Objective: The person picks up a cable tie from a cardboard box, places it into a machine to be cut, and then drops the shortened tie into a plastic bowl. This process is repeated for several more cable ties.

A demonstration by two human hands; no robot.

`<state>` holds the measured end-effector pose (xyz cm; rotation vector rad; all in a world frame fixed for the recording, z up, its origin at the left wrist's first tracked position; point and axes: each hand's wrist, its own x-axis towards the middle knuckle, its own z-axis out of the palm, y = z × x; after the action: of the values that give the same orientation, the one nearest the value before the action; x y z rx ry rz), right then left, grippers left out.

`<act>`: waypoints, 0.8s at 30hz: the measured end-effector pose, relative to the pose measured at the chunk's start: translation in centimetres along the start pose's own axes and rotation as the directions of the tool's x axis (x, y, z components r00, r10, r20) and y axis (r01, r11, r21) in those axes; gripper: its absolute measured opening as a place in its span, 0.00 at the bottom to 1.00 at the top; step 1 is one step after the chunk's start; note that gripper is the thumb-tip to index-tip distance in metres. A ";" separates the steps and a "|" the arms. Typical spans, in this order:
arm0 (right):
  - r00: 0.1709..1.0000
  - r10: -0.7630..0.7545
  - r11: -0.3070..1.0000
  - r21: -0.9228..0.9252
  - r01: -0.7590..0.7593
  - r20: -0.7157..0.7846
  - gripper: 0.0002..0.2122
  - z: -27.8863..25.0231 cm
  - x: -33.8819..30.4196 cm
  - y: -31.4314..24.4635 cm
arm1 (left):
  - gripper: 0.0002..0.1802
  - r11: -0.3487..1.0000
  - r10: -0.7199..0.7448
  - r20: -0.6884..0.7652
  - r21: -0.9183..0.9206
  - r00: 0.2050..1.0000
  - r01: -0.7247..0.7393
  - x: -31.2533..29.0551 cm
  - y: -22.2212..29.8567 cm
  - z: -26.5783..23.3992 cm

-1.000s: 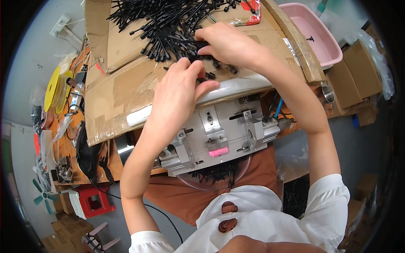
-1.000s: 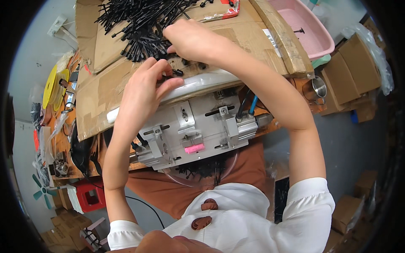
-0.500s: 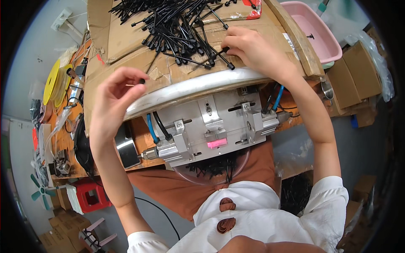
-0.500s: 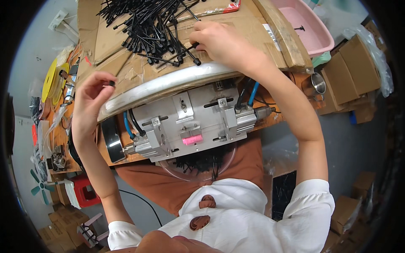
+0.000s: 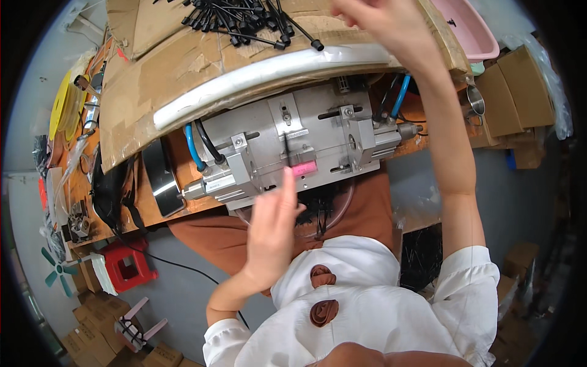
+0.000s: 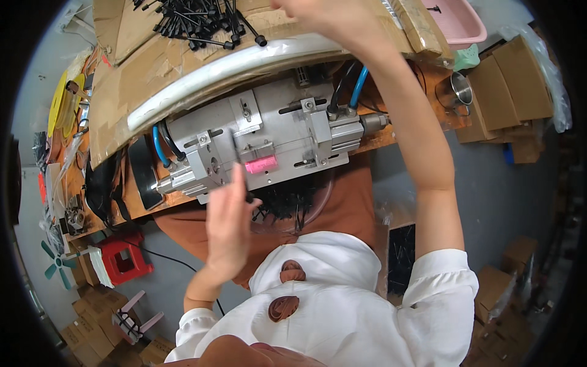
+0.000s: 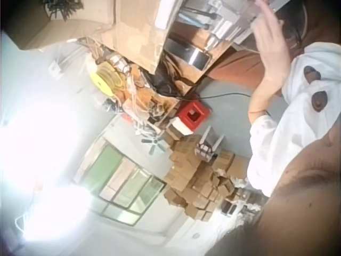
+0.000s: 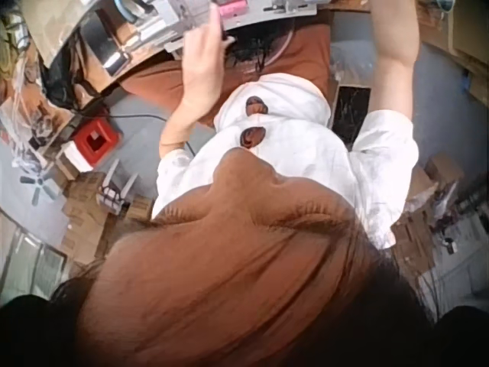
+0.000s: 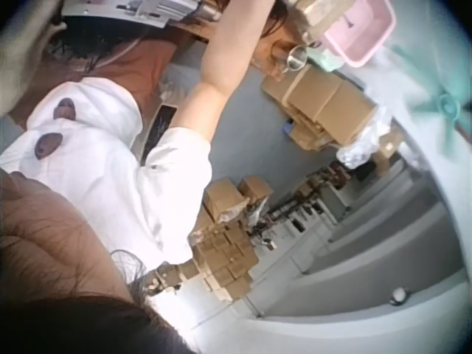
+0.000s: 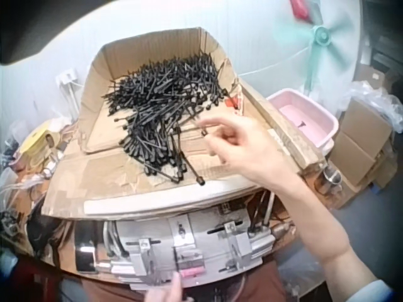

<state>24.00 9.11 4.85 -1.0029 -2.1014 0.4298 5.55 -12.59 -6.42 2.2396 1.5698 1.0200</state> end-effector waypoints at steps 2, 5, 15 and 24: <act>0.984 0.180 0.845 0.514 -0.146 -0.017 0.11 -0.8 -0.7 1.1 | 0.38 0.996 0.012 0.034 0.092 0.999 -0.015 -0.9 0.7 2.2; 0.977 0.188 0.741 0.667 -0.076 -0.098 0.11 -0.9 -2.6 0.5 | 0.35 0.972 -0.020 -0.003 0.236 1.000 0.021 -0.8 0.4 4.2; 0.981 0.028 0.863 0.499 0.073 -0.192 0.09 -2.3 -8.1 -1.9 | 0.37 0.927 -0.027 0.011 0.374 1.000 0.021 -0.3 1.2 4.8; 0.993 -0.105 0.991 0.079 0.110 -0.054 0.31 6.1 -19.0 -4.5 | 0.36 0.963 0.128 -0.024 0.241 0.991 -0.119 7.9 1.4 -2.1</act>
<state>24.78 -8.29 -5.86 -0.8406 -2.0652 0.4288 6.72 -6.48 -0.90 2.5202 1.6666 0.9561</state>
